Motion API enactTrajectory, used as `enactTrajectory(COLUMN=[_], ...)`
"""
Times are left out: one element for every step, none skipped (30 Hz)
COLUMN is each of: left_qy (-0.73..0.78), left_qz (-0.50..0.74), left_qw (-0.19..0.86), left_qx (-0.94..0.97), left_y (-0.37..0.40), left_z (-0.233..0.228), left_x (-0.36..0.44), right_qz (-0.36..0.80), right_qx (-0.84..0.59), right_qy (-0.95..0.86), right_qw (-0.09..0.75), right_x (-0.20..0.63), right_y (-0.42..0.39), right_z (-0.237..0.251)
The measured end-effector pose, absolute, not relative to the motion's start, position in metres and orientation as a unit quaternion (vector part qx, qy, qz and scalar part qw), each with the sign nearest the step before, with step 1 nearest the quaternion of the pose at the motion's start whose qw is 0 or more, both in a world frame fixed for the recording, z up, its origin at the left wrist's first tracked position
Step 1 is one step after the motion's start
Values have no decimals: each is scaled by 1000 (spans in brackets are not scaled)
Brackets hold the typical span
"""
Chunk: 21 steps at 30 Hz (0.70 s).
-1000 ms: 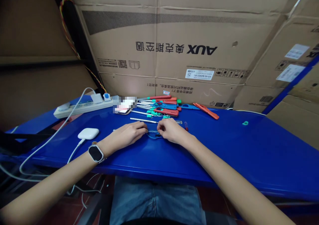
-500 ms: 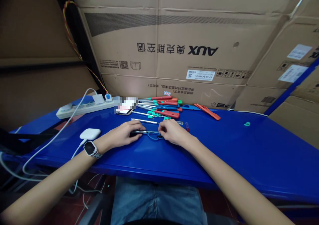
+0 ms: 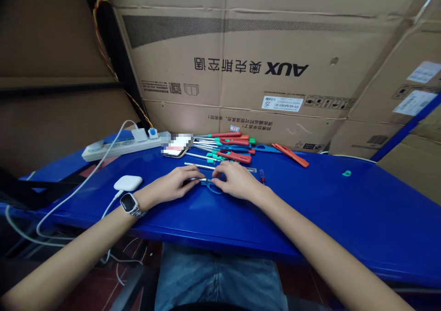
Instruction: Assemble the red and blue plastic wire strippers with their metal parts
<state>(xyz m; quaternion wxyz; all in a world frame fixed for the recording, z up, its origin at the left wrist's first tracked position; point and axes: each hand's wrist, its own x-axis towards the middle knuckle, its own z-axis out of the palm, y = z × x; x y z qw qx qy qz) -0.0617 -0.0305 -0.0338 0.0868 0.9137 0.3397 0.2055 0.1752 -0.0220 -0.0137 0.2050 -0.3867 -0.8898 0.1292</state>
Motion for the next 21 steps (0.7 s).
enactTrajectory(left_qy=[339, 338, 337, 336, 334, 333, 332, 331, 331, 331, 332, 331, 330, 328, 326, 324, 324, 324, 324, 324, 323], left_qz=[207, 209, 211, 213, 215, 216, 216, 217, 217, 217, 218, 218, 218, 217, 215, 212, 208, 204, 202, 202, 205], left_qw=[88, 89, 88, 88, 88, 88, 88, 89, 91, 93, 96, 101, 107, 112, 117, 120, 121, 121, 119, 118, 116], left_qx=[914, 914, 913, 913, 913, 914, 914, 914, 914, 913, 913, 913, 912, 913, 913, 914, 915, 916, 916, 917, 917], left_y=[-31, -31, -32, -32, -32, -32, -32, -32, -32, -32, -32, -32, -33, -33, -33, -34, -34, -34, -35, -35, -35], left_z=[-34, -33, -33, -33, -33, -33, -33, -33, -33, -33, -33, -33, -32, -32, -32, -32, -31, -31, -32, -32, -32], left_x=[-62, -61, -61, -61, -61, -61, -61, -61, -61, -61, -60, -60, -60, -60, -59, -59, -58, -58, -58, -57, -57], right_qz=[127, 126, 127, 129, 133, 137, 141, 145, 147, 149, 150, 150, 150, 149, 147, 145, 144, 146, 149, 154, 159], right_qx=[-380, -374, -368, -363, -359, -355, -350, -343, -335, -325, -314, -302, -291, -282, -276, -272, -272, -274, -277, -279, -282], right_qy=[-894, -898, -901, -903, -904, -904, -903, -903, -904, -906, -908, -910, -913, -915, -917, -918, -919, -919, -918, -916, -914], right_qw=[200, 194, 190, 189, 192, 198, 205, 214, 221, 228, 235, 240, 245, 248, 249, 249, 247, 245, 244, 243, 244], right_x=[172, 168, 166, 163, 162, 161, 161, 161, 161, 162, 163, 164, 165, 166, 167, 167, 167, 168, 168, 168, 168], right_y=[-21, -20, -19, -16, -14, -12, -10, -8, -7, -6, -6, -6, -6, -6, -6, -7, -7, -7, -7, -7, -7], right_z=[-13, -12, -12, -13, -14, -16, -18, -20, -22, -23, -24, -25, -25, -26, -26, -26, -26, -27, -27, -27, -28])
